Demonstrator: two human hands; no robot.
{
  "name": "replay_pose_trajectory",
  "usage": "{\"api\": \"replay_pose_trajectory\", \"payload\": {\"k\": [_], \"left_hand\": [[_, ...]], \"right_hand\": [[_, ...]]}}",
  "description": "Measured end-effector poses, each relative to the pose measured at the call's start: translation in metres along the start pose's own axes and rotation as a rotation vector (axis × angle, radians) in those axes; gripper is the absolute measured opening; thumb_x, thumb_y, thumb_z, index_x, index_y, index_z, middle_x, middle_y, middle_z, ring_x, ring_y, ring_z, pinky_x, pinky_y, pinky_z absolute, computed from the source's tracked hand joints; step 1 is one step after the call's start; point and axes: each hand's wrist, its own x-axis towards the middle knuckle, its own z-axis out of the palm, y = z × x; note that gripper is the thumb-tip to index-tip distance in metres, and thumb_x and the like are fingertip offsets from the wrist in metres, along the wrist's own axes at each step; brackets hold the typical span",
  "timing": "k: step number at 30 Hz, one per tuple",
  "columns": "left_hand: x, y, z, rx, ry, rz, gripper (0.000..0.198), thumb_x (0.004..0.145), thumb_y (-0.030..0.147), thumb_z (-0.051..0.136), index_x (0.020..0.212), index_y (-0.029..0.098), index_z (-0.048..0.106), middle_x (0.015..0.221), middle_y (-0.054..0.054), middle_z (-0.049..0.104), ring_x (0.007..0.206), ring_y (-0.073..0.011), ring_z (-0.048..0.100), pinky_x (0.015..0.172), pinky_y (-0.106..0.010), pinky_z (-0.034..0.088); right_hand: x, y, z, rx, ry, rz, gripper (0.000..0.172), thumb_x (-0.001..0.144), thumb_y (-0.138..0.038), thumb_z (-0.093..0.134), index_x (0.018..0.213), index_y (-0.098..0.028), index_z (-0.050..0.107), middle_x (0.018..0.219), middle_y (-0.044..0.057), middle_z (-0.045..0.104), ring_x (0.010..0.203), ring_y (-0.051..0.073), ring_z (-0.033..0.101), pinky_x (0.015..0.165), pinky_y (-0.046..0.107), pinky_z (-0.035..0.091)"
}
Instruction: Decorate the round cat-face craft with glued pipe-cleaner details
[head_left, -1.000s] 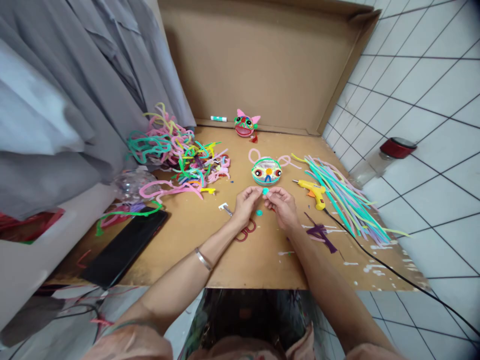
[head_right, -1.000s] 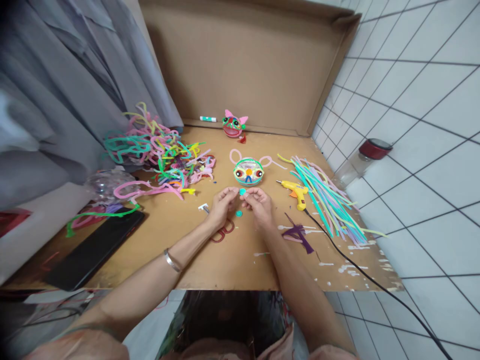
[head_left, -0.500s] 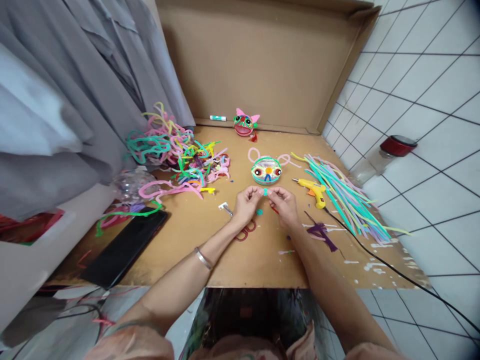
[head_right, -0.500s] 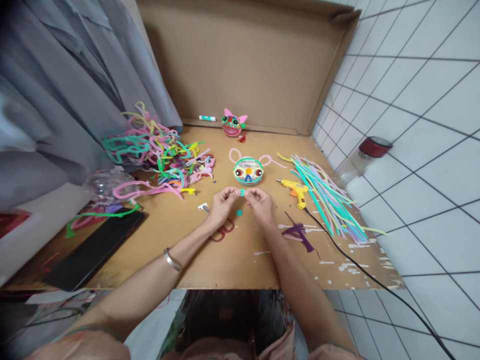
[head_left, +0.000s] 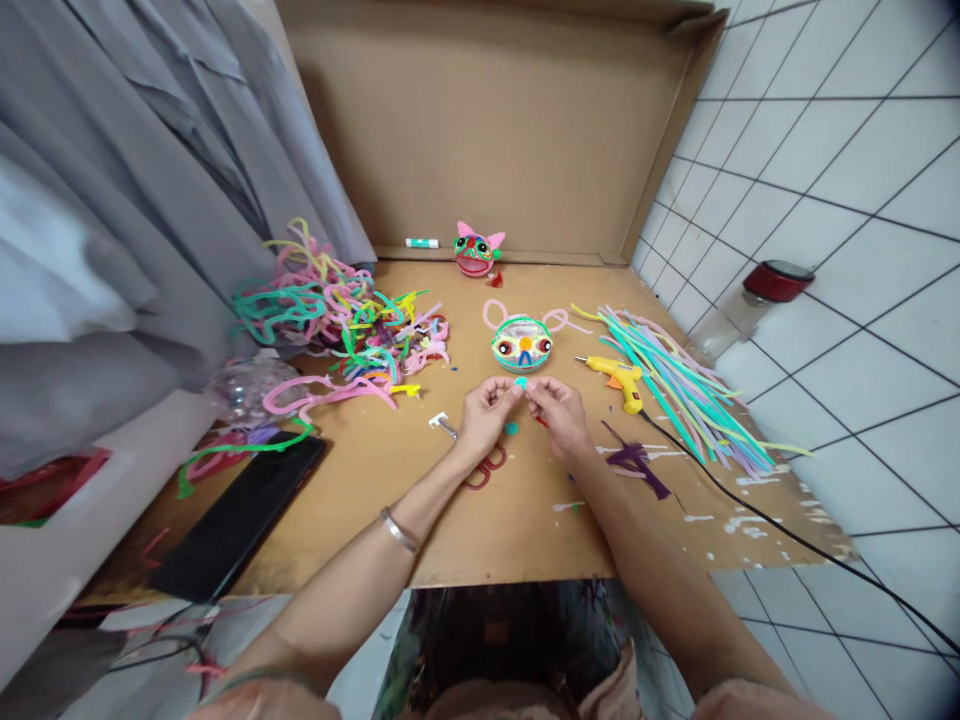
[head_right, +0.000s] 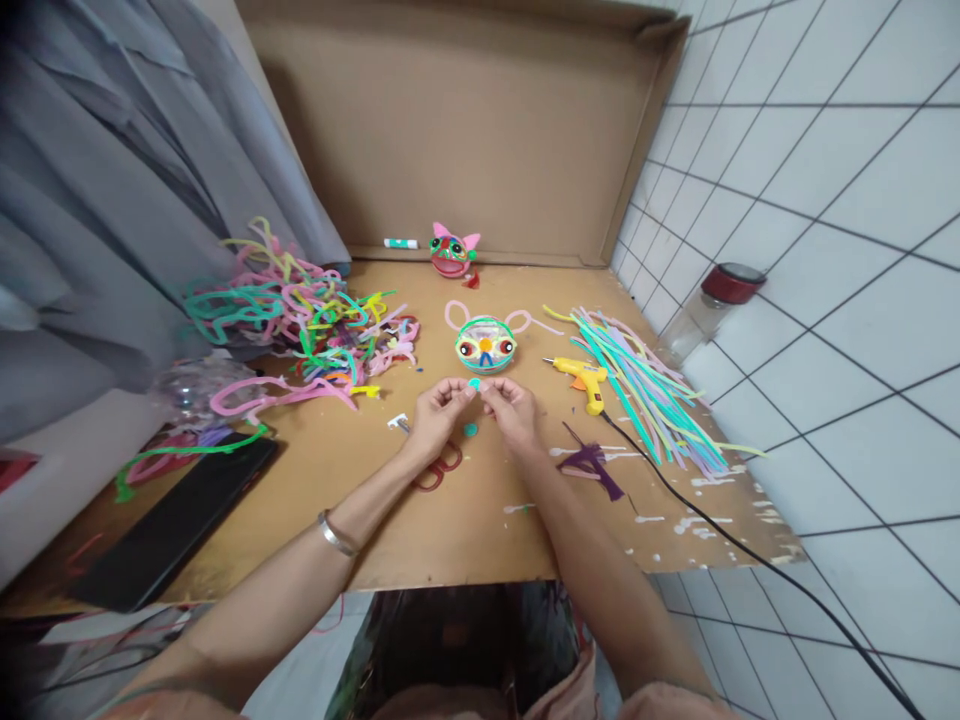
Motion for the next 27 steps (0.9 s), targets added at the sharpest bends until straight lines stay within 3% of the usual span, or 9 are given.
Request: {"api": "replay_pose_trajectory", "payload": {"k": [11,16,22,27], "left_hand": [[0.002,0.004,-0.003,0.050,-0.059,-0.027,0.043,0.064,0.055,0.073,0.072,0.015,0.061,0.055,0.005,0.047,0.051,-0.0063,0.034,0.050,-0.020,0.028],[0.012,0.008,-0.018,0.197,-0.075,-0.003,0.035,0.071,0.050,0.066,0.069,0.015,0.061,0.057,0.003,0.050,0.053,-0.0074,0.037,0.052,-0.021,0.029],[0.022,0.015,-0.050,0.636,-0.397,-0.083,0.019,0.067,0.033,0.064,0.070,0.015,0.066,0.061,0.001,0.059,0.054,-0.0093,0.045,0.054,-0.022,0.033],[0.019,0.014,-0.054,0.706,-0.509,-0.141,0.028,0.061,0.039,0.072,0.077,0.015,0.068,0.056,0.003,0.055,0.050,-0.0096,0.044,0.049,-0.022,0.031]], "right_hand": [[0.003,0.004,-0.004,-0.144,0.007,-0.093,0.037,0.060,-0.054,0.073,0.066,-0.020,0.062,0.052,-0.005,0.049,0.048,0.007,0.037,0.047,0.022,0.030],[0.008,0.007,-0.010,-0.208,0.048,-0.080,0.037,0.062,-0.055,0.069,0.066,-0.020,0.060,0.048,-0.006,0.046,0.045,0.006,0.032,0.045,0.022,0.026],[0.014,0.006,-0.025,-0.496,-0.126,-0.075,0.027,0.063,-0.043,0.064,0.056,-0.017,0.060,0.047,-0.004,0.049,0.047,0.007,0.036,0.048,0.022,0.026],[0.015,0.005,-0.026,-0.549,-0.197,-0.046,0.023,0.062,-0.038,0.064,0.057,-0.016,0.065,0.052,-0.002,0.058,0.051,0.008,0.041,0.051,0.022,0.029]]}}
